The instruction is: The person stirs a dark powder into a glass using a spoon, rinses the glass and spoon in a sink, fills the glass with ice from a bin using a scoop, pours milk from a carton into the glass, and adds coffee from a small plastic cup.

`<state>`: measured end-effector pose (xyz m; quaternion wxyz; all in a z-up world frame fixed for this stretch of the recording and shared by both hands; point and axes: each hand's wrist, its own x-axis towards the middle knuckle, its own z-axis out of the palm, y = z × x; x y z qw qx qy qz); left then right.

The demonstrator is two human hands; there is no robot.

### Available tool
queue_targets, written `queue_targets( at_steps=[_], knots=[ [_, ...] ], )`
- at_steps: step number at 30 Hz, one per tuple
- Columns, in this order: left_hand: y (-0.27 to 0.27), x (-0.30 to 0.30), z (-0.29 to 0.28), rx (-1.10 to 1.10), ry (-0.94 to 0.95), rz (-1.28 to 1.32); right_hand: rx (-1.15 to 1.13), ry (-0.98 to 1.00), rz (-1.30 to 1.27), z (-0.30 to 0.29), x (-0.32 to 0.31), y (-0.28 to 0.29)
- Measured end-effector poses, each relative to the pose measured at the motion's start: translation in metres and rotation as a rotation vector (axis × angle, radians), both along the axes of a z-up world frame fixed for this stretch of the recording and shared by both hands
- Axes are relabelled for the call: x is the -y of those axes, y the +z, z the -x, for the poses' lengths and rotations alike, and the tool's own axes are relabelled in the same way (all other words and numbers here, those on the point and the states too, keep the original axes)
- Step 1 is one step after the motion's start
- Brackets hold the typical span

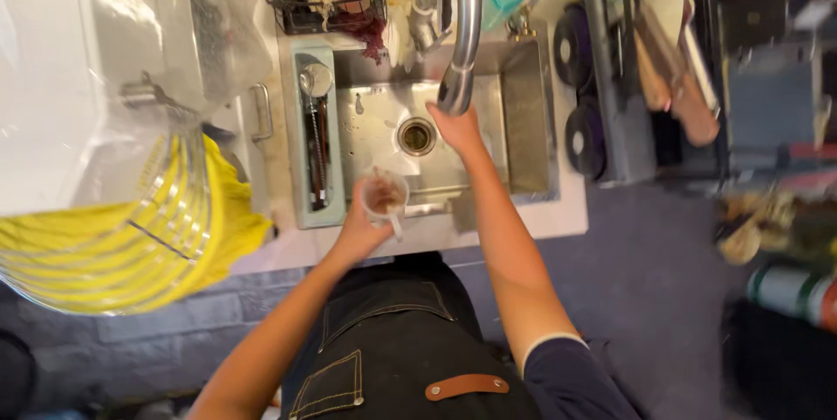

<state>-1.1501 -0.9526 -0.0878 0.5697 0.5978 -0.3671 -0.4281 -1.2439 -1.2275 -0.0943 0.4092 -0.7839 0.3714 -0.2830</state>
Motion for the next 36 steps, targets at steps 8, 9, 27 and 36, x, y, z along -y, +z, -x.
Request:
queue_targets(
  at_steps=[8,9,27,36],
  knots=[
    [-0.022,0.123,0.030,-0.089,0.116,0.043,0.161,0.277,0.026,-0.014,0.098,-0.053],
    [-0.021,0.134,0.033,-0.062,0.153,0.084,0.145,0.415,0.463,-0.007,0.107,-0.064],
    [-0.054,0.217,0.056,0.049,0.399,0.073,0.318,0.369,-1.115,0.028,0.065,-0.026],
    [-0.070,0.208,0.040,0.126,0.380,0.138,0.506,0.415,-0.815,0.035,0.037,-0.058]
  ],
)
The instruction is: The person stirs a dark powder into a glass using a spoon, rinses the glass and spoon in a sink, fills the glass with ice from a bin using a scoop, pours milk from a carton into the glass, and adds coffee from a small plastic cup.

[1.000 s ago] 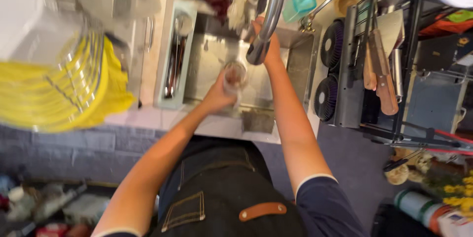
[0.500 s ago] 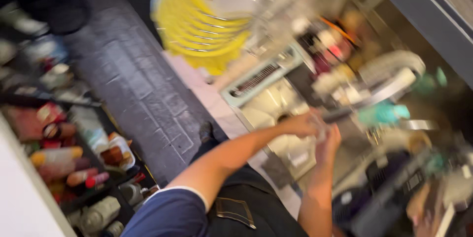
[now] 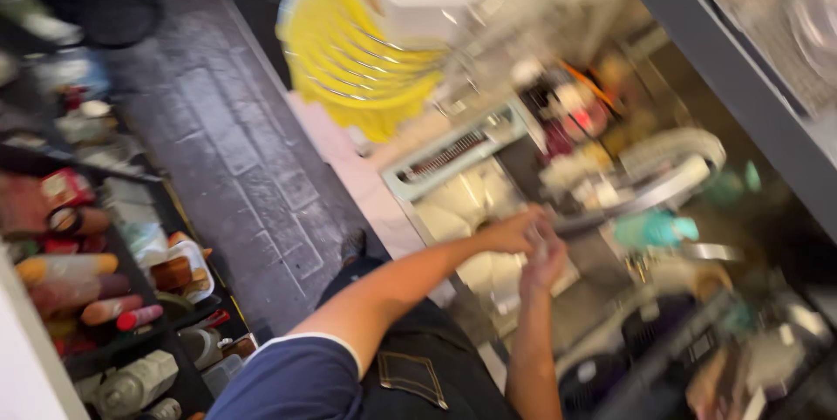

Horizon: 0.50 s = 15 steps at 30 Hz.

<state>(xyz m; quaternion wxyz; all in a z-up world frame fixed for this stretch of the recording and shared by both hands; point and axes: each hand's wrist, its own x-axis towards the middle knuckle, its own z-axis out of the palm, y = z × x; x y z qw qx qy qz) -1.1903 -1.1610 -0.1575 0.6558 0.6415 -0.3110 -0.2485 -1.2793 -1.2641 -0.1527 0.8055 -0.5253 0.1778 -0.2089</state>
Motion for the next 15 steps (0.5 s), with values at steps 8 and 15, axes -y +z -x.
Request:
queue_targets(
  at_steps=[8,15],
  knots=[
    [-0.007,-0.030,0.001,0.073,0.011,-0.169,-0.154,-0.154,-0.304,0.021,0.008,-0.028],
    [0.008,-0.050,0.022,-0.298,-0.105,-0.010,-0.264,-0.074,-0.208,0.049,0.008,-0.008]
  ],
)
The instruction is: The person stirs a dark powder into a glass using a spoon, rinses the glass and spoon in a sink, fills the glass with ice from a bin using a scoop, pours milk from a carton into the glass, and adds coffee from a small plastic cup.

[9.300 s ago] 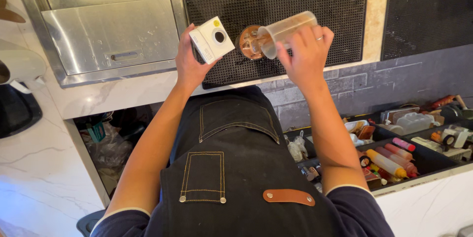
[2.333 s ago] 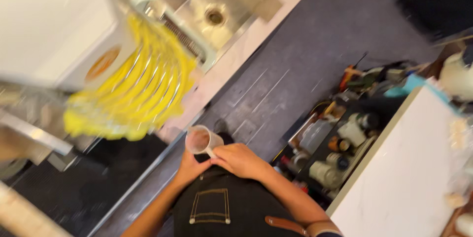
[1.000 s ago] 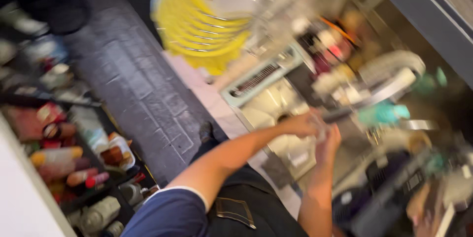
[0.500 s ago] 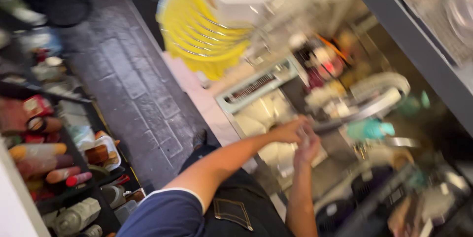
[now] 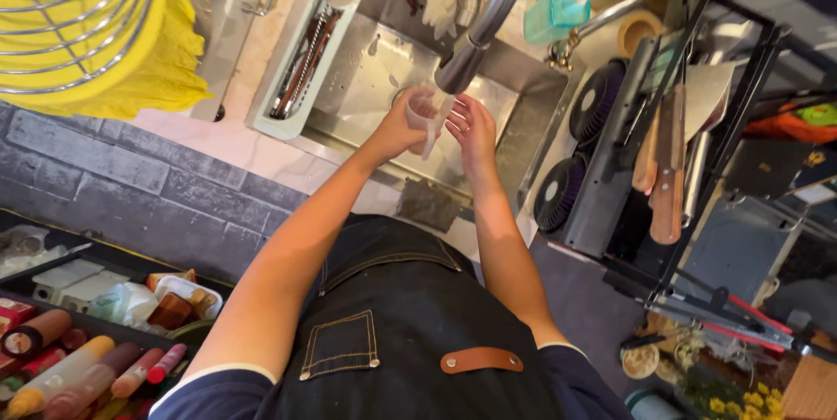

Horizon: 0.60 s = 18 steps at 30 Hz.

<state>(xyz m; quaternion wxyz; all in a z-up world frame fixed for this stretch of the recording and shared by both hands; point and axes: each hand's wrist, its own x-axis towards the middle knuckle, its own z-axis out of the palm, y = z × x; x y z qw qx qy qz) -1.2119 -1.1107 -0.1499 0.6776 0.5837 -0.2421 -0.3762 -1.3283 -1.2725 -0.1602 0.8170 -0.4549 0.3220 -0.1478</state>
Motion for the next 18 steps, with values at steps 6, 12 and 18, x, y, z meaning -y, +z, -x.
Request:
queue_targets(
  at_steps=[6,12,18],
  knots=[
    [-0.001,0.025,0.005,-0.145,-0.012,0.092,-0.033,-0.037,-0.068,0.017,-0.004,0.003],
    [0.011,0.026,0.007,-0.147,-0.079,0.159,-0.126,-0.078,-0.058,0.031,0.008,-0.006],
    [0.020,0.012,-0.001,-0.024,-0.129,0.026,0.037,-0.050,0.490,0.017,0.011,0.016]
  ],
)
